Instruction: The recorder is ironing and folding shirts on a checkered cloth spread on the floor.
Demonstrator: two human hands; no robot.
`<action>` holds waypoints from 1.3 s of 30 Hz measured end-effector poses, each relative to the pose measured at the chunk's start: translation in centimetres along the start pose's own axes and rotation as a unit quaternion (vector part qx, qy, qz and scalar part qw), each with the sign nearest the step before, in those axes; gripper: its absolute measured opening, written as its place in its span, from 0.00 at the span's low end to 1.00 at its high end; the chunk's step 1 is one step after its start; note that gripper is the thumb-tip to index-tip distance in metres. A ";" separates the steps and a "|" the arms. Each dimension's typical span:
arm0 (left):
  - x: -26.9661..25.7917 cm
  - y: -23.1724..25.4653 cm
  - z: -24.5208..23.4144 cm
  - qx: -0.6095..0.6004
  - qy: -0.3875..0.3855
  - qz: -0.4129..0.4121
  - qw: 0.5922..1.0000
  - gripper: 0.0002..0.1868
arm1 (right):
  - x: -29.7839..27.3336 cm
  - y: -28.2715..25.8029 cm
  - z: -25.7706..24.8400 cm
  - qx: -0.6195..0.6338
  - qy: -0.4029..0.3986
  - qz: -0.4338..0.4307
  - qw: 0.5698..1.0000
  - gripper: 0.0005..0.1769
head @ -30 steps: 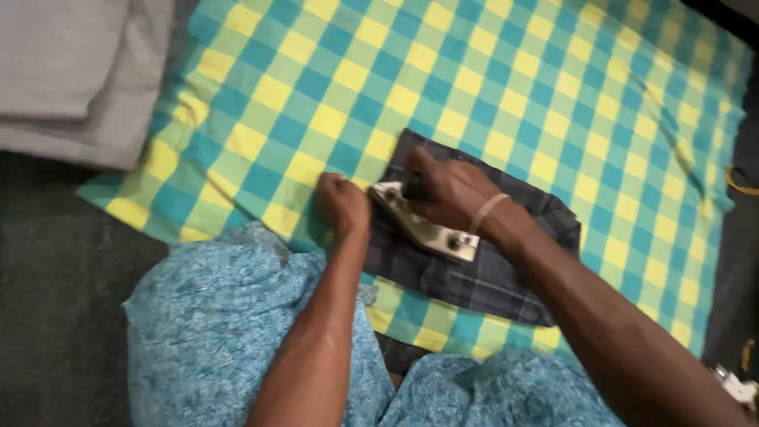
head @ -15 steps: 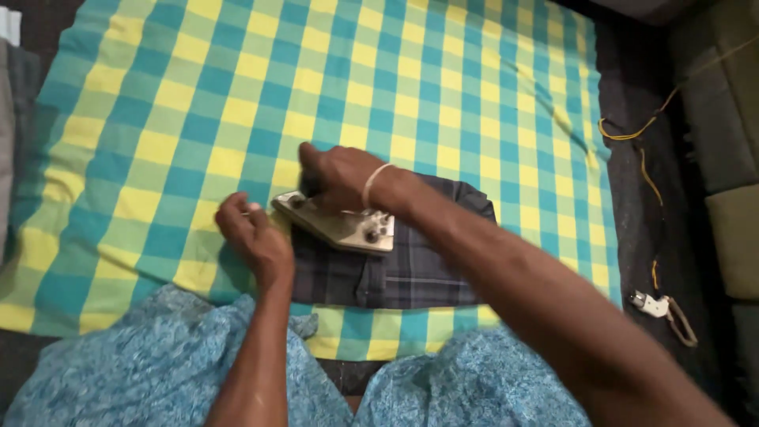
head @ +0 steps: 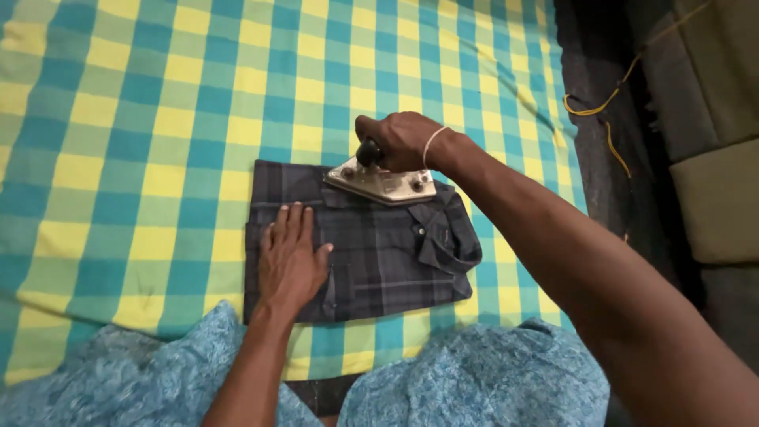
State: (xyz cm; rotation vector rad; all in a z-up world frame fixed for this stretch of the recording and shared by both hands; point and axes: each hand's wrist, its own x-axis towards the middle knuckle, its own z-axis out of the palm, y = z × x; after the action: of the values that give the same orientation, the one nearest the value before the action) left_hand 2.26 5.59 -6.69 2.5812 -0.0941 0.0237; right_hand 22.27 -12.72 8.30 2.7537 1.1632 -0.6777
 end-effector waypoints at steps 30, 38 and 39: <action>-0.6 -0.8 0.8 0.044 -0.038 -0.012 0.998 0.42 | -5.6 7.8 -0.1 0.117 -0.060 0.270 0.954 0.17; -1.2 -1.6 0.7 0.037 -0.013 0.005 0.999 0.37 | -12.9 8.7 2.0 0.146 -0.046 0.361 0.920 0.20; -1.3 -1.8 0.4 0.040 -0.007 0.005 0.999 0.34 | -13.7 9.7 3.0 0.145 -0.038 0.359 0.921 0.20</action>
State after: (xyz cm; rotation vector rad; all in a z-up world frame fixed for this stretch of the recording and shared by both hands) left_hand 1.13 6.99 -7.97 2.6611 -0.1131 0.0121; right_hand 19.47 -29.40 10.53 3.0200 -0.0206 -0.8764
